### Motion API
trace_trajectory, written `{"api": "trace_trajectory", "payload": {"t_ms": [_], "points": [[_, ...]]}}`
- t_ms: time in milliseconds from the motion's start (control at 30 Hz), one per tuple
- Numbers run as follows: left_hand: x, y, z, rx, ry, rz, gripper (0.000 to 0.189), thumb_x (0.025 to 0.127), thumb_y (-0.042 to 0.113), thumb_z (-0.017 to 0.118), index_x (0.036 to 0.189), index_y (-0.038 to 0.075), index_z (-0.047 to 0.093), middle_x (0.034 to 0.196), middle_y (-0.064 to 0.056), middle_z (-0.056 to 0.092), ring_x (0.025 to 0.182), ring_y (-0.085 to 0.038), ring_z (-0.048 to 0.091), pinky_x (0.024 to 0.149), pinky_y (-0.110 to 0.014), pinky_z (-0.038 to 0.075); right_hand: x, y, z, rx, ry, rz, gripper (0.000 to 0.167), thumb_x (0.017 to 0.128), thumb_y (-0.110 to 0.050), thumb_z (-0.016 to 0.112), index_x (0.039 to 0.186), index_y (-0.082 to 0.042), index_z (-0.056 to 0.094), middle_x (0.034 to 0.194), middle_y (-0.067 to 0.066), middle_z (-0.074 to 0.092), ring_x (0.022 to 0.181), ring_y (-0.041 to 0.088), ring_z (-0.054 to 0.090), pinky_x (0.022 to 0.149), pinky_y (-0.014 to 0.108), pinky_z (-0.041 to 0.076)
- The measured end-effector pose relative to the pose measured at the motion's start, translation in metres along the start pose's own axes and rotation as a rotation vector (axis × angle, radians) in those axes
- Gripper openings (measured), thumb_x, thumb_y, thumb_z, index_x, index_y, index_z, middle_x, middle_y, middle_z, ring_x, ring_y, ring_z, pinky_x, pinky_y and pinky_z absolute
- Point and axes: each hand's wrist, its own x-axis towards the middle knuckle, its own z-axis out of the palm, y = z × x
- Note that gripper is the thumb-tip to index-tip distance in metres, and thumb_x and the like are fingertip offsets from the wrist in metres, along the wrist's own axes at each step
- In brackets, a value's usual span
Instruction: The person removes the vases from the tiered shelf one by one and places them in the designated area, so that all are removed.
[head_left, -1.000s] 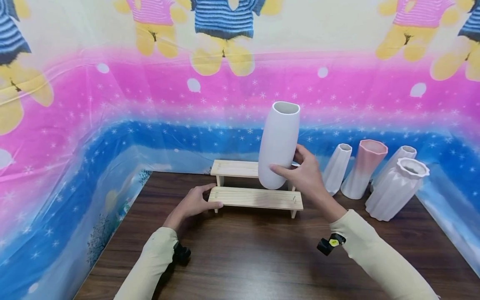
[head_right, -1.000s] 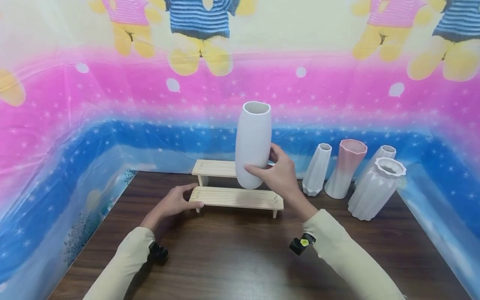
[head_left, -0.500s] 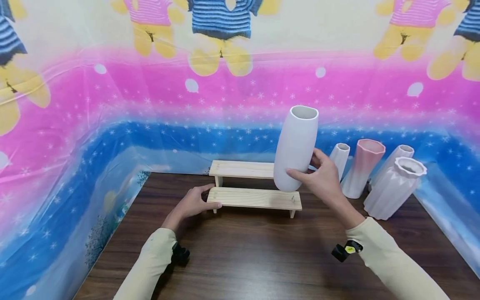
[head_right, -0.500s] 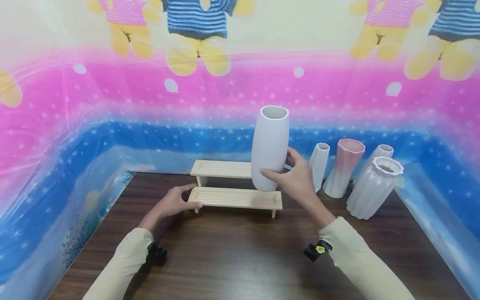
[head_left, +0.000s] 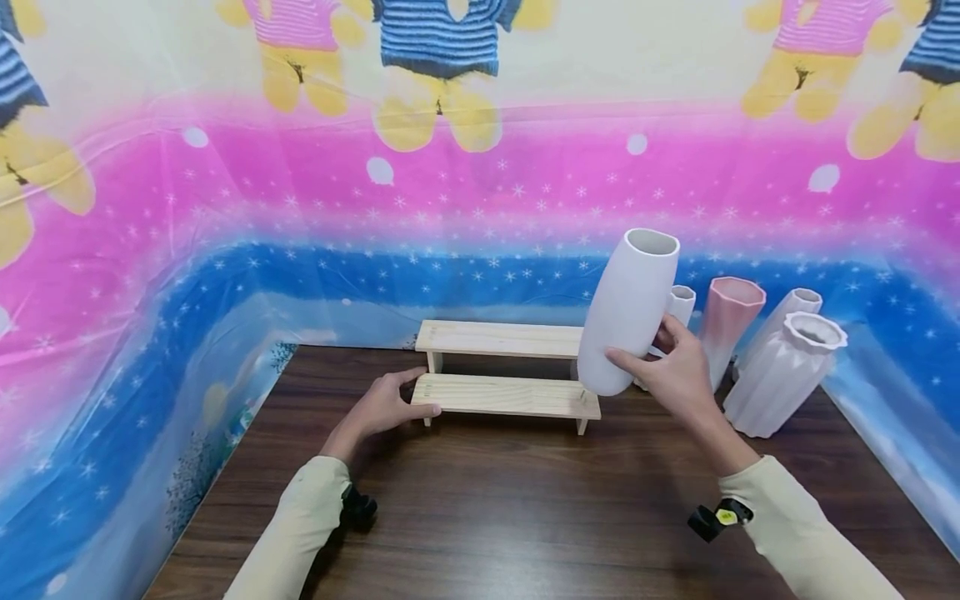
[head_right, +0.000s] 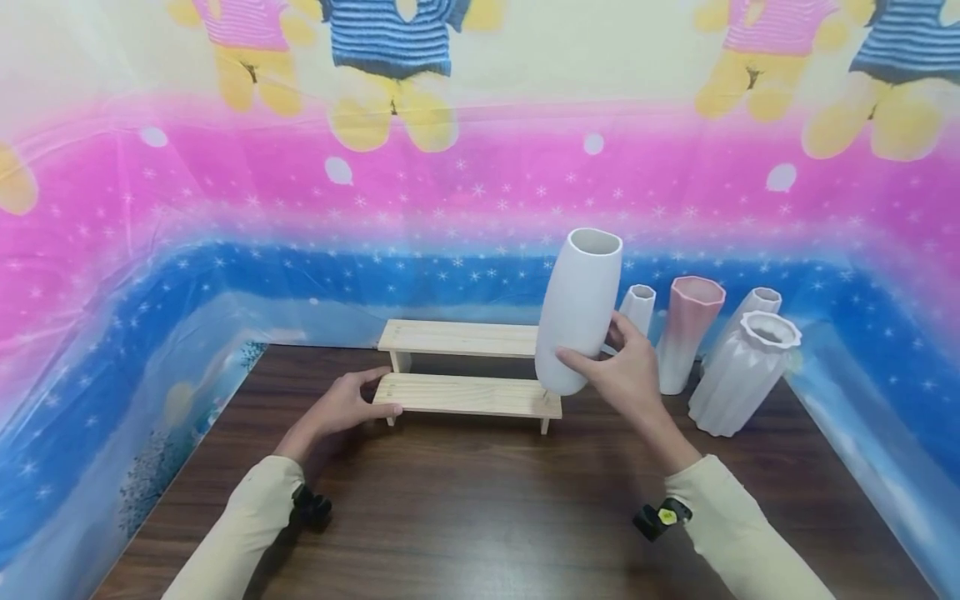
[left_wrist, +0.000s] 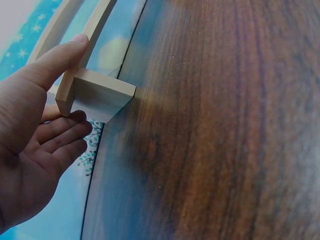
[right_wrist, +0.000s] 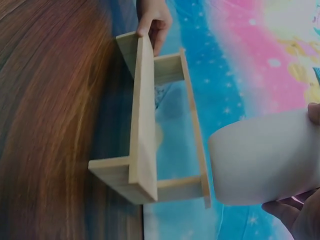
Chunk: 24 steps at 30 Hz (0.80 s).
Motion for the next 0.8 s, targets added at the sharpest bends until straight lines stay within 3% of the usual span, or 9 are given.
{"api": "trace_trajectory", "payload": {"t_ms": [800], "points": [[0.002, -0.002, 0.001, 0.000, -0.008, 0.005, 0.093, 0.084, 0.052, 0.082, 0.154, 0.002, 0.045, 0.149, -0.022, 0.052, 0.130, -0.033, 0.054, 0.102, -0.054, 0.046, -0.025, 0.051, -0.030, -0.141, 0.102, 0.131, 0.085, 0.080, -0.042, 0.088, 0.148, -0.007, 0.051, 0.135, 0.018, 0.064, 0.121, 0.034, 0.063, 0.094, 0.050, 0.053]]}}
